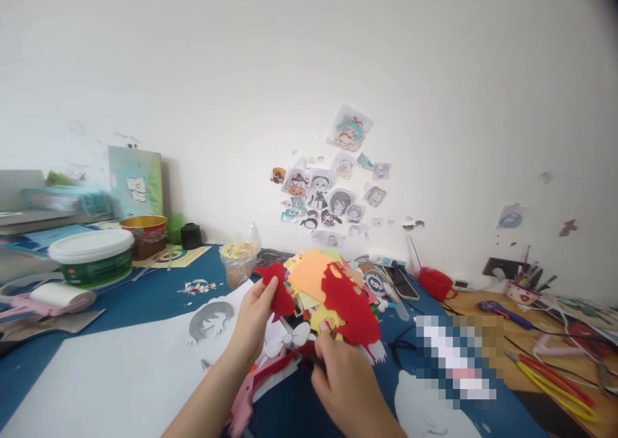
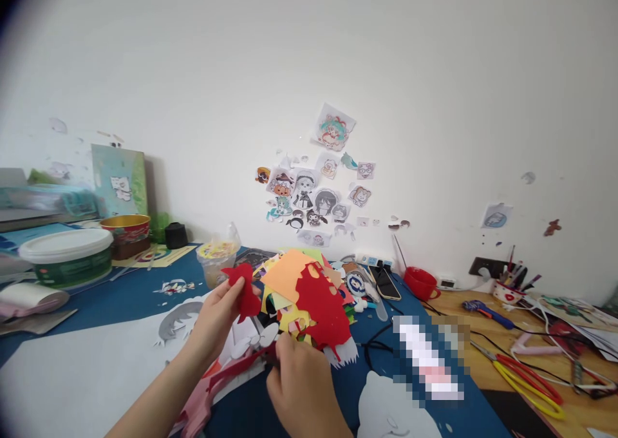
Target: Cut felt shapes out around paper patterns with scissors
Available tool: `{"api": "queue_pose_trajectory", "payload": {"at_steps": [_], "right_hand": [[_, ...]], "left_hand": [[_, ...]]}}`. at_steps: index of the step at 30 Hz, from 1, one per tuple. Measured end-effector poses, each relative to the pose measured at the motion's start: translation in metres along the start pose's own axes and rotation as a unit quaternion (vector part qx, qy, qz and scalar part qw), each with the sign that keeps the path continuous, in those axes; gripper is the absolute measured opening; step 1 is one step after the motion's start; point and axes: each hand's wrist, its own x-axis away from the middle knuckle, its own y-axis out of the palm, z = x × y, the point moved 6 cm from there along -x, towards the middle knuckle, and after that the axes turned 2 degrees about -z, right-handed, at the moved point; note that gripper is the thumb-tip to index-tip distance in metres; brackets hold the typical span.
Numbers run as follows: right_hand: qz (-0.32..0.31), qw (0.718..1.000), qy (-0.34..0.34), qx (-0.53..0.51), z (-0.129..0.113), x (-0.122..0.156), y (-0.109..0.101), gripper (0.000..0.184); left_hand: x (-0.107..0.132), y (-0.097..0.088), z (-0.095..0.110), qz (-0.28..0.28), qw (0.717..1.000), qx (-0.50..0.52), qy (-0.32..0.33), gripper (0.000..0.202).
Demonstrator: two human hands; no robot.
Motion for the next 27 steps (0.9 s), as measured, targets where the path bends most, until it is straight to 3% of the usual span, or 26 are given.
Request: {"api": "queue_pose_trajectory", "payload": {"at_steps": [3, 6, 8, 12, 15, 21, 27], "right_hand": [[0.067, 0.993, 0.035, -0.091, 0.013, 0.0, -0.011, 0.009], [0.125, 0.949, 0.091, -0.274, 0.03, -0.001, -0.017, 0.015], [0.128, 0.884, 0.141, -0.426, 0.04, -0.002, -0.014, 0.019], [0.121, 0.719, 0.208, -0.652, 0.049, -0.004, -0.005, 0.015], [0.142, 0.652, 0.2, -0.718, 0.049, -0.005, -0.006, 0.016], [0.168, 0.571, 0.18, -0.783, 0.052, -0.005, -0.003, 0.02], [0.096, 0.492, 0.179, -0.847, 0.041, -0.008, 0.014, 0.021]], "left_hand": [[0.003, 0.002, 0.001, -0.006, 0.999, -0.05, -0.007, 0.035], [0.007, 0.005, 0.004, -0.02, 0.997, -0.073, -0.017, 0.036], [0.01, 0.007, 0.005, -0.029, 0.996, -0.078, -0.023, 0.035], [0.011, 0.011, 0.003, -0.061, 0.996, -0.063, -0.034, 0.033], [0.012, 0.014, 0.001, -0.105, 0.993, -0.038, -0.048, 0.031], [0.021, 0.025, 0.005, -0.212, 0.973, -0.015, -0.093, 0.031], [0.033, 0.034, 0.002, -0.256, 0.956, 0.019, -0.142, 0.02]]}}
